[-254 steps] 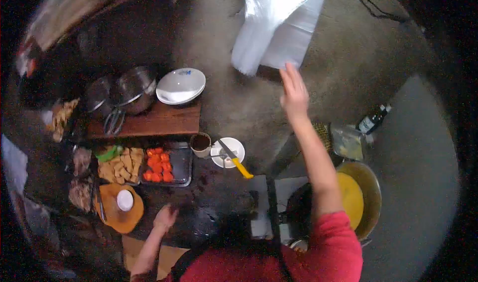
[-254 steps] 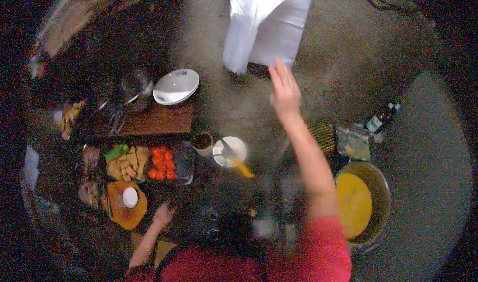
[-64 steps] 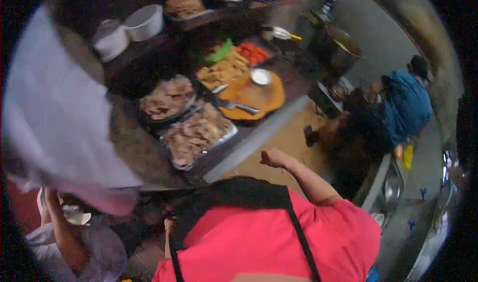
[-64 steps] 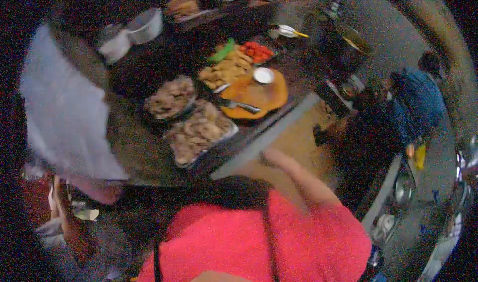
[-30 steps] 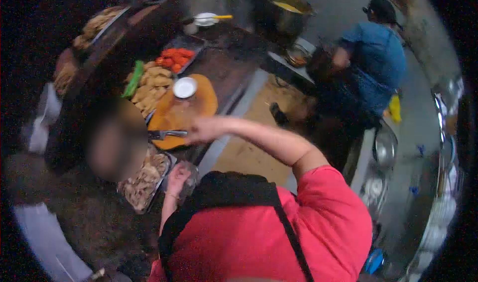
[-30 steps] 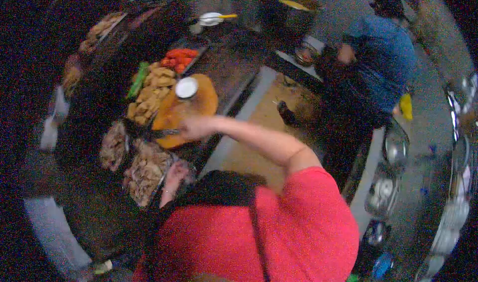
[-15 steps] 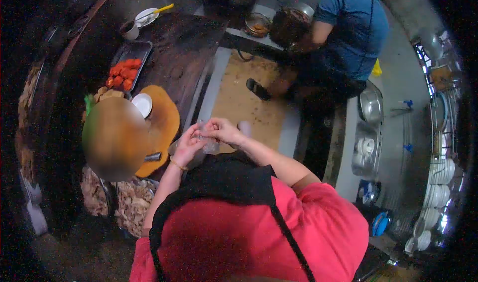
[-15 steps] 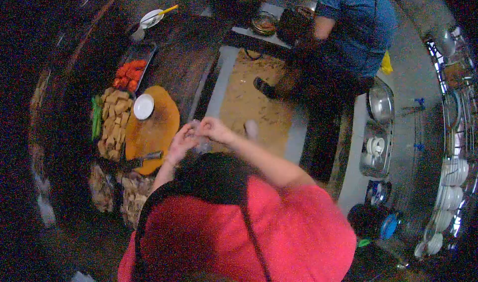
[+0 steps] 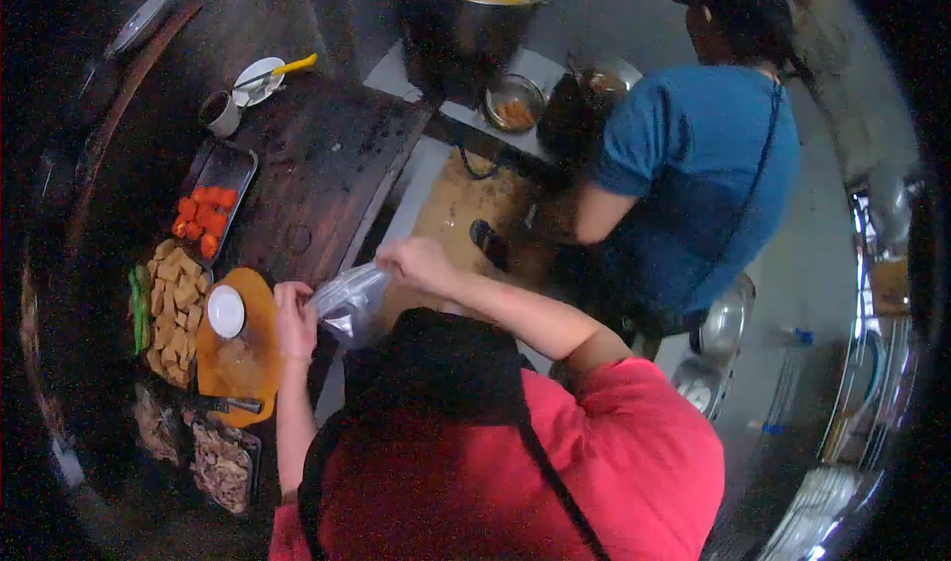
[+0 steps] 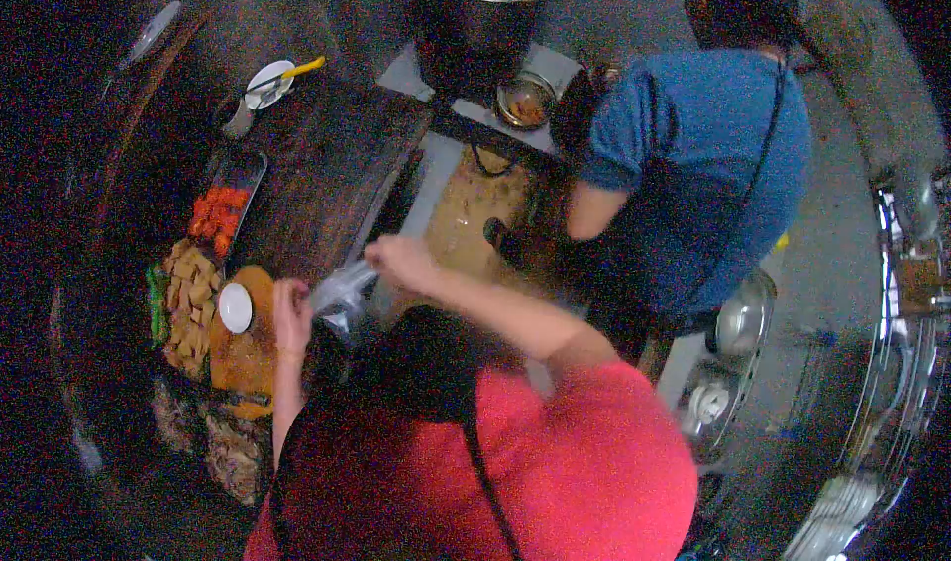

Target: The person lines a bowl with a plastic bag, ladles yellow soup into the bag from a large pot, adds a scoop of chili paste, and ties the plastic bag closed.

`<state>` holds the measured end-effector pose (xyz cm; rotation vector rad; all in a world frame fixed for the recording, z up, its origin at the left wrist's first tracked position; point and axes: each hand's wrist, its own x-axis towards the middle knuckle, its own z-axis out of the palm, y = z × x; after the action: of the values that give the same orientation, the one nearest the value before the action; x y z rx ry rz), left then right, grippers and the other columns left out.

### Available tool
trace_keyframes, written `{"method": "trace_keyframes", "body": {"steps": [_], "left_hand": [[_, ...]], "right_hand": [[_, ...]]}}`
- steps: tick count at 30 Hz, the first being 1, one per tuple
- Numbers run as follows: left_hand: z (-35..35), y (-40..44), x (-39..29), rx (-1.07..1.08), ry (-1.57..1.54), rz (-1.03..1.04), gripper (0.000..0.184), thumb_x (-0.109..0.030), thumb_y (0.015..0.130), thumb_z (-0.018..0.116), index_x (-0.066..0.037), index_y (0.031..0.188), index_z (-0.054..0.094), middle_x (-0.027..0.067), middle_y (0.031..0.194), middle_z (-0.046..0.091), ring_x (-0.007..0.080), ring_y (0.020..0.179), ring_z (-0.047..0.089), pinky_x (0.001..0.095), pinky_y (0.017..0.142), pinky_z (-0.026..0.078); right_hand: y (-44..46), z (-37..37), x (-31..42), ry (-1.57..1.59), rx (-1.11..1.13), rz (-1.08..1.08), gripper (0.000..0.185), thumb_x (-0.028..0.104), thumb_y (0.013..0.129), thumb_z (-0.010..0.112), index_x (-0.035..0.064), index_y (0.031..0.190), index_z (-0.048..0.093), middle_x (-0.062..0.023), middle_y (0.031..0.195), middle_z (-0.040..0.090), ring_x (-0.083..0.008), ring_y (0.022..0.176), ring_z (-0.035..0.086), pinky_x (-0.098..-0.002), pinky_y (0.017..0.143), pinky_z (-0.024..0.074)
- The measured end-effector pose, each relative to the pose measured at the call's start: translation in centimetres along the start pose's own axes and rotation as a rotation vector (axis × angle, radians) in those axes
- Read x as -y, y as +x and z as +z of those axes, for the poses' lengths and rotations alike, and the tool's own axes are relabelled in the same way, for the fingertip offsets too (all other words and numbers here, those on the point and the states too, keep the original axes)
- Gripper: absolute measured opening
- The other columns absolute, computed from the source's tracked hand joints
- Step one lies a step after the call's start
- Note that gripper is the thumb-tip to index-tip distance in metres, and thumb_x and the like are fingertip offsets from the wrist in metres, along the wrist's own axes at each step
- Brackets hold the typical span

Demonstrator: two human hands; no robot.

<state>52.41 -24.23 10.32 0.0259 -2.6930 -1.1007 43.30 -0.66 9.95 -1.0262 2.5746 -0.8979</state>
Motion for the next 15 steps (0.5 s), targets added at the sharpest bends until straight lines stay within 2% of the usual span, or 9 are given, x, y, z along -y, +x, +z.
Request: {"method": "trace_keyframes", "body": {"steps": [1, 3, 4, 6, 7, 11, 13, 14, 15], "left_hand": [[-0.2, 0.8, -1.5, -0.008, 0.004, -0.008, 0.029, 0.009, 0.060, 0.052, -0.004, 0.086, 0.049, 0.0075, 0.078, 0.046, 0.0199, 0.069, 0.051, 0.0264, 0.064, 0.041], [-0.8, 2.0, -2.8, 0.110, 0.173, 0.177, 0.024, 0.005, 0.062, 0.054, -0.003, 0.084, 0.052, 0.0114, 0.085, 0.048, 0.0272, 0.080, 0.050, 0.0327, 0.070, 0.041], [-1.0, 3.0, -2.2, 0.089, 0.186, 0.168, 0.024, 0.005, 0.062, 0.054, -0.003, 0.084, 0.052, 0.0114, 0.085, 0.048, 0.0272, 0.080, 0.050, 0.0327, 0.070, 0.041], [-1.5, 4.5, 1.3, 0.104, 0.401, -0.139, 0.016, 0.004, 0.063, 0.051, -0.003, 0.077, 0.055, 0.0141, 0.083, 0.047, 0.0317, 0.082, 0.050, 0.0367, 0.069, 0.043], [-1.4, 5.1, 6.6, 0.117, 0.412, -0.289, 0.014, 0.000, 0.065, 0.052, -0.004, 0.075, 0.060, 0.0146, 0.084, 0.048, 0.0322, 0.083, 0.051, 0.0383, 0.068, 0.043], [-5.9, 12.1, 5.7, -0.392, 0.741, -0.231, 0.032, -0.007, 0.071, 0.053, -0.008, 0.103, 0.056, 0.0194, 0.100, 0.048, 0.0319, 0.093, 0.051, 0.0360, 0.074, 0.044], [-10.2, 16.3, -0.8, -0.669, 0.507, -0.085, 0.035, -0.006, 0.073, 0.052, -0.007, 0.108, 0.051, 0.0208, 0.108, 0.045, 0.0331, 0.097, 0.049, 0.0352, 0.080, 0.043], [-11.5, 16.8, -1.9, -0.689, 0.518, -0.103, 0.035, -0.006, 0.073, 0.052, -0.007, 0.108, 0.051, 0.0208, 0.108, 0.045, 0.0331, 0.097, 0.049, 0.0352, 0.080, 0.043], [-12.3, 17.1, -2.5, -0.887, 0.524, 0.055, 0.034, -0.004, 0.073, 0.052, -0.006, 0.107, 0.051, 0.0203, 0.108, 0.045, 0.0335, 0.098, 0.048, 0.0347, 0.081, 0.042]], "right_hand": [[2.1, -0.5, -2.0, -0.051, -0.115, 0.032, 0.015, 0.010, 0.070, 0.051, 0.0150, 0.082, 0.058, -0.0088, 0.078, 0.056, -0.0296, 0.073, 0.056, -0.0410, 0.057, 0.0440], [5.7, -0.1, -4.1, -0.070, -0.064, -0.001, 0.015, 0.011, 0.071, 0.050, 0.0150, 0.082, 0.059, -0.0096, 0.082, 0.055, -0.0281, 0.071, 0.057, -0.0400, 0.057, 0.0454], [7.4, 0.8, -4.1, -0.197, 0.017, -0.063, 0.015, 0.013, 0.072, 0.050, 0.0152, 0.083, 0.059, -0.0104, 0.084, 0.054, -0.0273, 0.071, 0.058, -0.0393, 0.057, 0.0461], [11.3, 3.5, -4.1, -0.305, 0.204, -0.162, 0.017, 0.014, 0.074, 0.048, 0.0151, 0.086, 0.060, -0.0120, 0.086, 0.052, -0.0254, 0.076, 0.058, -0.0366, 0.061, 0.0478], [13.6, 3.9, -3.5, -0.303, 0.205, -0.188, 0.017, 0.014, 0.074, 0.048, 0.0151, 0.086, 0.060, -0.0120, 0.086, 0.052, -0.0254, 0.076, 0.058, -0.0366, 0.061, 0.0478], [22.9, -2.6, 2.5, -0.485, -0.211, -0.577, 0.023, 0.012, 0.069, 0.049, 0.0079, 0.089, 0.058, -0.0079, 0.084, 0.053, -0.0204, 0.069, 0.056, -0.0323, 0.058, 0.0447], [26.0, -9.4, 6.9, -0.397, -0.535, -0.727, 0.030, 0.012, 0.066, 0.050, 0.0063, 0.096, 0.057, -0.0048, 0.076, 0.051, -0.0178, 0.062, 0.052, -0.0294, 0.054, 0.0413], [26.5, -12.2, 8.8, -0.321, -0.645, -0.835, 0.033, 0.010, 0.066, 0.052, 0.0071, 0.098, 0.058, -0.0031, 0.071, 0.048, -0.0165, 0.060, 0.050, -0.0284, 0.052, 0.0400], [26.8, -14.5, 9.6, -0.238, -0.754, -0.937, 0.035, 0.008, 0.065, 0.054, 0.0079, 0.101, 0.058, -0.0013, 0.067, 0.046, -0.0152, 0.058, 0.047, -0.0273, 0.050, 0.0386]]}}
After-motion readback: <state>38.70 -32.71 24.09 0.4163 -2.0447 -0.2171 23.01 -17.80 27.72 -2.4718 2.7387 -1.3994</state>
